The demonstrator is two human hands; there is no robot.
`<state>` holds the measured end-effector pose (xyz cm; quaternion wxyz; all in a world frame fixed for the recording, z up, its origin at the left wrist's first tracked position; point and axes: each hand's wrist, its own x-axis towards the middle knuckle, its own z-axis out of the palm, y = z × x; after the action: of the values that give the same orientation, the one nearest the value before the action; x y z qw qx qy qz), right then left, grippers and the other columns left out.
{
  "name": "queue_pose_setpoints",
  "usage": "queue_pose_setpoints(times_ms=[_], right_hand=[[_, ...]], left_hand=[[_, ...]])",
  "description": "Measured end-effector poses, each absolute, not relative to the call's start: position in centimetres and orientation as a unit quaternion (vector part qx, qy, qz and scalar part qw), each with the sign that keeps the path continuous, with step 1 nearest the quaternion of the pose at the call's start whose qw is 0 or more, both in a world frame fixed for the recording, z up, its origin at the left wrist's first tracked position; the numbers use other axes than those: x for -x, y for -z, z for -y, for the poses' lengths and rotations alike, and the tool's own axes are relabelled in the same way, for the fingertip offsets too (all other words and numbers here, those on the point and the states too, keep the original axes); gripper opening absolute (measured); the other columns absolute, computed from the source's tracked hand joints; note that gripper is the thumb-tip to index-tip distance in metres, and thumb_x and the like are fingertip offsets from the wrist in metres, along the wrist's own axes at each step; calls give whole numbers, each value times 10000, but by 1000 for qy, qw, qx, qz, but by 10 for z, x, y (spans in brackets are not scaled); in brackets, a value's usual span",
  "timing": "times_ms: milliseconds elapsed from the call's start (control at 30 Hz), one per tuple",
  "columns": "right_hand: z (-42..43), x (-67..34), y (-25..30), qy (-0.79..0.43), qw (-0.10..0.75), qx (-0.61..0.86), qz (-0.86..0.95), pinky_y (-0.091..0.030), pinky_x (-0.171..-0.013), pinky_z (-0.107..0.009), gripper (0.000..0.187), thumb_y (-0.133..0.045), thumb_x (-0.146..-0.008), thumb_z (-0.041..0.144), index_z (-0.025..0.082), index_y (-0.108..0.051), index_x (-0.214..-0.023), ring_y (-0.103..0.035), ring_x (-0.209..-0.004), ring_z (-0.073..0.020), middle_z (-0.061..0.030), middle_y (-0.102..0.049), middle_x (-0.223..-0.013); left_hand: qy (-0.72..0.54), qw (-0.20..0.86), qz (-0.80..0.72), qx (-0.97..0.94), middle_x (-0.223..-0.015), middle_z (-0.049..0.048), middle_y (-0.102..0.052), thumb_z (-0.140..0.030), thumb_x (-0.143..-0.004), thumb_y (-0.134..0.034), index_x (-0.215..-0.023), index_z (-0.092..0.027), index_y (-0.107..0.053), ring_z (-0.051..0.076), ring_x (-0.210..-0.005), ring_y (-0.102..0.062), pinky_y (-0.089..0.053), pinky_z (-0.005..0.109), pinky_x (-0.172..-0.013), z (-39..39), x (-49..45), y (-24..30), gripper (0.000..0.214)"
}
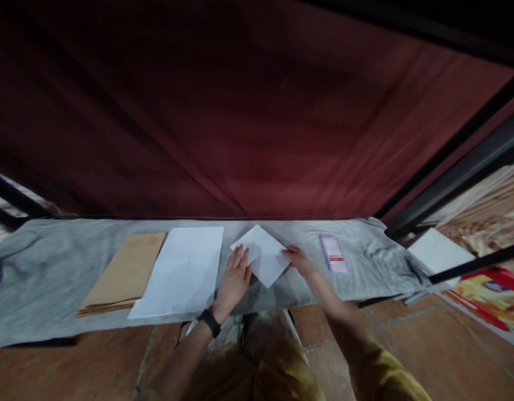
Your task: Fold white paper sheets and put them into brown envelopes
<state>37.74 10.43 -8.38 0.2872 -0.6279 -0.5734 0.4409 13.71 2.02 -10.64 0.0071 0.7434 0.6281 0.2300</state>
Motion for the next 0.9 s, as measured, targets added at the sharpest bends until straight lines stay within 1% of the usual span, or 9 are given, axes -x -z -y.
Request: queue_pose_setpoints(times_ms=[67, 100, 200, 300, 433, 600, 667, 800, 900], right_hand=[[-79, -373, 95, -468, 327, 632, 524, -555, -593, -275, 193, -586, -859, 326, 149, -644, -909, -712, -761, -222, -105, -732, -831], [-66, -369, 101, -478, 343, 633, 503, -562, -592, -279, 205, -603, -839, 350, 160, -632, -911, -713, -771, -225, -105, -729, -851], [-36, -354, 117, -505, 374, 634, 450, -569, -564, -281, 251, -638, -777, 416, 201, -611, -902, -703, -756, -219, -65, -712, -853], [-20, -341, 125, -533, 400, 623, 409, -546, -516, -254, 234, -643, -740, 427, 221, -617, -848, -666, -686, -192, -19, -668, -747], [-13, -335, 124, -554, 405, 621, 377, -528, -480, -236, 192, -636, -708, 390, 213, -603, -776, -601, -614, -160, 22, -586, -640], [-9, -336, 121, -571, 400, 617, 365, -546, -476, -251, 224, -679, -662, 387, 201, -566, -716, -572, -611, -146, 35, -542, -645], [-6, -337, 123, -581, 409, 615, 341, -548, -465, -262, 266, -718, -625, 393, 196, -568, -725, -569, -606, -147, 33, -538, -660], [1, -339, 131, -589, 469, 605, 258, -573, -478, -289, 399, -775, -526, 419, 198, -582, -797, -585, -644, -162, 17, -564, -739], [6, -340, 135, -571, 519, 597, 219, -604, -527, -309, 472, -785, -492, 466, 207, -580, -829, -601, -707, -174, 2, -588, -807]], left_hand=[[-229, 12, -622, -748, -1635, 153, -348, -358, -1037, -342, -1536, -125, -386, 266, -1531, -286, -339, 469, -1221, -22, -135, 103, 553], [-223, 14, -620, -752, -1619, 160, -376, -362, -1037, -343, -1519, -116, -413, 273, -1523, -304, -345, 473, -1217, -24, -135, 104, 546], [-196, 18, -607, -770, -1580, 165, -439, -372, -1037, -357, -1474, -119, -483, 288, -1501, -351, -360, 486, -1204, -27, -140, 110, 520], [-165, 28, -590, -790, -1591, 127, -435, -389, -1036, -374, -1485, -181, -484, 283, -1500, -354, -349, 495, -1208, -29, -154, 118, 507], [-130, 55, -560, -816, -1613, 97, -405, -416, -1038, -374, -1493, -217, -485, 282, -1517, -317, -270, 515, -1243, -31, -172, 124, 509], [-125, 62, -556, -819, -1619, 54, -400, -406, -1042, -359, -1509, -242, -466, 261, -1521, -309, -222, 502, -1260, -46, -162, 125, 507], [-130, 58, -580, -802, -1603, 62, -427, -374, -1036, -374, -1500, -231, -478, 259, -1515, -323, -234, 490, -1258, -51, -149, 123, 497], [-162, 78, -632, -754, -1534, 138, -509, -295, -1019, -384, -1421, -154, -561, 276, -1472, -401, -313, 489, -1226, -45, -128, 115, 460], [-222, 124, -588, -768, -1538, 129, -505, -345, -1031, -386, -1419, -161, -560, 245, -1468, -407, -361, 457, -1209, -20, -123, 107, 464]])
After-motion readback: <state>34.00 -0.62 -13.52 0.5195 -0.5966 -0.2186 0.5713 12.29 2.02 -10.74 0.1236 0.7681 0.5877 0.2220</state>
